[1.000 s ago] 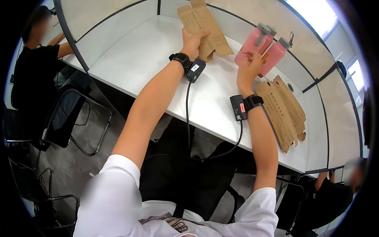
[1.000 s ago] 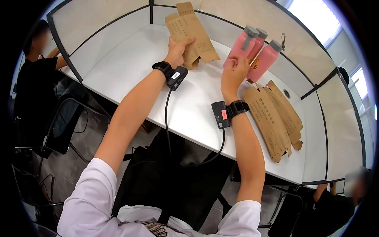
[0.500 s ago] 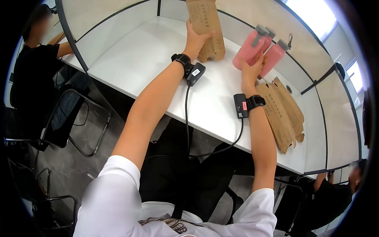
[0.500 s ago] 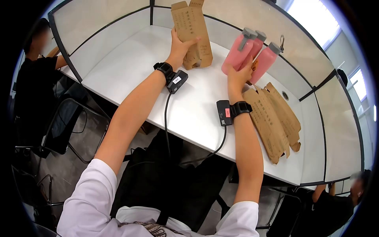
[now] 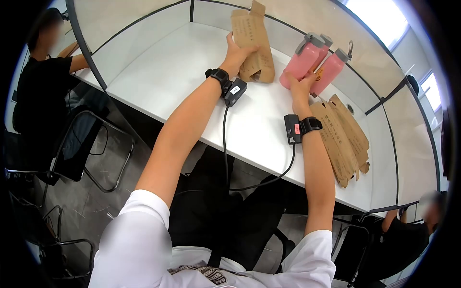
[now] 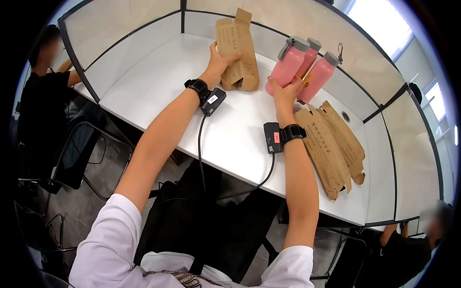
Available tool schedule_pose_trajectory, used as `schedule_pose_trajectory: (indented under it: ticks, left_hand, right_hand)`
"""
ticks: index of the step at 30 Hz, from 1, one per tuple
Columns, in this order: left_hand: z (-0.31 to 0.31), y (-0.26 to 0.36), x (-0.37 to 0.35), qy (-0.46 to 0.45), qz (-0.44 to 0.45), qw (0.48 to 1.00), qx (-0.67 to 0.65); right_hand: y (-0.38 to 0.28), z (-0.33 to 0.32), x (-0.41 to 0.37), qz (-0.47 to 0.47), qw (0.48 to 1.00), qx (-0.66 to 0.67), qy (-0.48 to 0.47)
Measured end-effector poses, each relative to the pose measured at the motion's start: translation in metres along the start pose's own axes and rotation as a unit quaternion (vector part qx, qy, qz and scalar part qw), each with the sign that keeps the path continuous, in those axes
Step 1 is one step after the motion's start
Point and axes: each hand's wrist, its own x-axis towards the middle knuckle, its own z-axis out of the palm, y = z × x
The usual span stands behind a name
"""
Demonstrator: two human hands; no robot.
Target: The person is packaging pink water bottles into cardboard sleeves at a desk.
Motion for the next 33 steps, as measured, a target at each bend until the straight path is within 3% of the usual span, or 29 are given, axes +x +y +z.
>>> schedule_pose_trajectory:
  ticks: [3,7,16,19,28,33]
  left_hand:
    - [-0.003,-0.009,0.004,0.018,-0.006,1.000,0.020]
    - [-0.011,-0.018,0.009,0.029,-0.023,0.999,0.038]
    - [0.008,0.009,-0.009,0.104,-0.050,0.981,-0.155]
    - [-0.014,-0.028,0.020,-0.009,0.002,0.984,-0.176]
    - [0.015,0.007,-0.013,-0.110,-0.103,0.984,-0.093]
    - [0.022,0.003,-0.017,-0.142,-0.085,0.982,-0.085]
  right_hand:
    - [-0.007,-0.004,-0.004,0.001,0.998,0.035,-0.046]
    - [0.002,-0.002,0.001,-0.015,0.999,0.002,-0.030]
    - [0.009,0.000,0.004,-0.042,0.998,0.019,-0.034]
    - [0.008,-0.001,0.002,-0.050,0.998,0.000,-0.031]
    - [0.002,-0.001,-0.002,-0.042,0.998,0.008,-0.037]
    - [-0.002,0.000,-0.005,-0.030,0.999,0.000,-0.031]
